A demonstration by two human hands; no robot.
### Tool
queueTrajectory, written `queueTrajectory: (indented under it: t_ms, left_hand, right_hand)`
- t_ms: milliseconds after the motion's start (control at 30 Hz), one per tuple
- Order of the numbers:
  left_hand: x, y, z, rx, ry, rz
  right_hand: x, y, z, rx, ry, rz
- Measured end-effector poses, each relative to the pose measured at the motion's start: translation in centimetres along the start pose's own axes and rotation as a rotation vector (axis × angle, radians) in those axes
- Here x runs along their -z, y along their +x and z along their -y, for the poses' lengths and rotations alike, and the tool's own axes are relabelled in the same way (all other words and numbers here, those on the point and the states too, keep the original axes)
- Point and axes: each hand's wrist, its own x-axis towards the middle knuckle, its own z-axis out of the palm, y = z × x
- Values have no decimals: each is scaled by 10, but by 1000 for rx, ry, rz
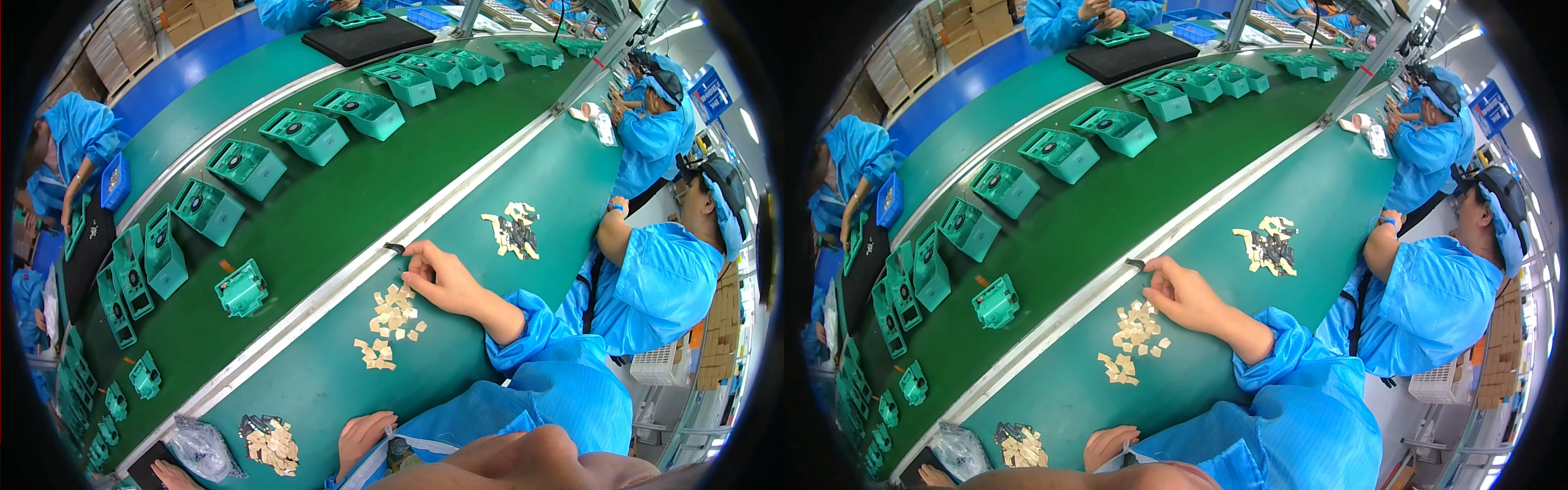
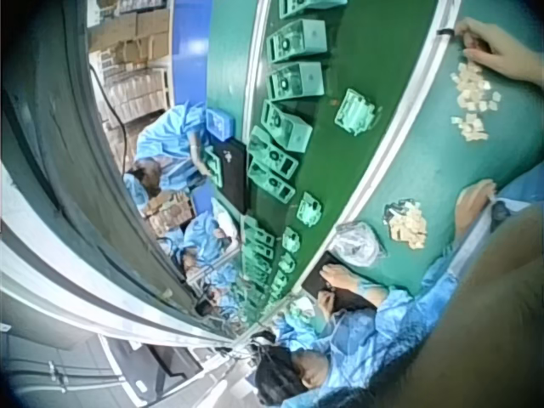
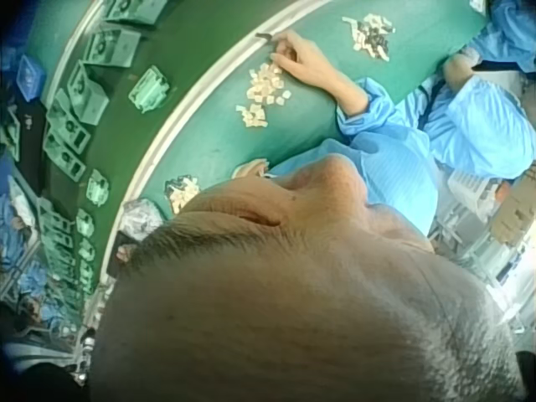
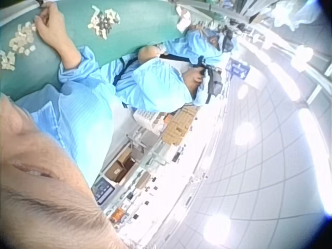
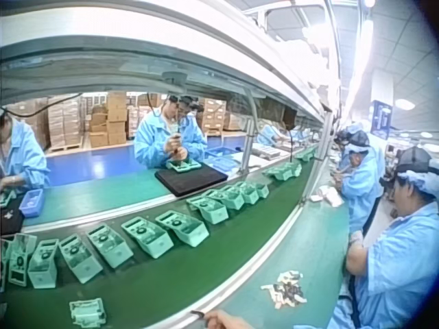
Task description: The person assembles electronic components by hand, inserting electronic chips and mounting clips into green plastic housings to create finished assemblies.
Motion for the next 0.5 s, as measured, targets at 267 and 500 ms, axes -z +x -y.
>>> queueTrajectory:
  t_ms: [267,500]
  left_hand:
    - [-5,5,-5,-5,-1,-7]
    - [-9,7,-7,-1,-14,-11]
  right_hand:
    - [7,0,-2,-15,-5,7]
    - [13,0,-3,-6,-17,3]
